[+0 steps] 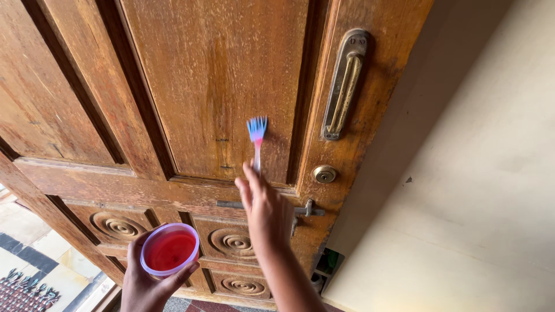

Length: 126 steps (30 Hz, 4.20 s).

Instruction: The person uses a small brush to apply red liquid from a plastic container onto the surface of a wooden door. The person repeatedly dips the brush into the container and paints small sections of the door's panels and frame.

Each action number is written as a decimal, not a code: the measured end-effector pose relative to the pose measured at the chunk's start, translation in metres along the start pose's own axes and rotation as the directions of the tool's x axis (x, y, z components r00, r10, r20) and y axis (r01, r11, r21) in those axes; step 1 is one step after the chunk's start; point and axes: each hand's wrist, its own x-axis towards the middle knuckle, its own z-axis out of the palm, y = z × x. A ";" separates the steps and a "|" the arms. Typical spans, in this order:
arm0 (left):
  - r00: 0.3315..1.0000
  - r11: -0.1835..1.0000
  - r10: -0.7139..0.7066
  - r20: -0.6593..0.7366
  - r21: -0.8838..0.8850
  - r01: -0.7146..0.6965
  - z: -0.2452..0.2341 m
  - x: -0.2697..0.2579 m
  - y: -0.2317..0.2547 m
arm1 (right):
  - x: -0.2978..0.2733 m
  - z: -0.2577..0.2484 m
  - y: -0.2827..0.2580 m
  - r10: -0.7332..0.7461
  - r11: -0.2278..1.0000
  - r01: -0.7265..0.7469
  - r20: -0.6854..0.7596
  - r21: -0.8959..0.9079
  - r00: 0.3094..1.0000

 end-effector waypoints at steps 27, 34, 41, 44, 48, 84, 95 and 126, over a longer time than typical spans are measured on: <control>0.991 0.992 -0.124 -0.052 -0.033 0.122 -0.008 -0.018 0.038 | 0.001 -0.007 0.004 0.022 0.994 -0.026 0.038 0.109 0.999; 1.000 0.999 0.017 -0.025 -0.046 -0.018 -0.004 -0.018 0.039 | -0.012 -0.010 0.013 0.239 0.969 -0.244 0.326 -0.025 0.915; 1.000 1.000 -0.018 0.002 -0.018 0.018 -0.006 -0.019 0.038 | 0.042 -0.051 0.007 -0.137 0.976 0.177 -0.275 0.124 0.952; 1.000 0.999 -0.026 -0.012 0.029 0.027 -0.009 -0.018 0.035 | 0.054 -0.050 0.003 -0.254 0.941 0.316 -0.368 0.119 0.895; 1.000 0.999 -0.009 -0.025 -0.032 0.008 -0.011 -0.018 0.032 | 0.041 -0.038 0.003 -0.007 0.990 0.024 -0.123 0.136 0.992; 0.997 0.998 -0.049 -0.057 -0.030 0.048 -0.019 -0.008 0.015 | -0.021 0.027 0.018 0.036 0.993 -0.023 -0.113 0.117 0.993; 0.997 1.000 -0.017 -0.074 -0.025 0.015 -0.024 -0.012 0.014 | 0.011 -0.011 -0.022 -0.011 0.987 0.030 -0.119 0.157 0.993; 0.994 0.994 -0.109 -0.031 -0.031 0.108 -0.027 -0.020 0.016 | -0.016 -0.012 -0.003 0.301 0.953 -0.300 0.059 -0.037 0.952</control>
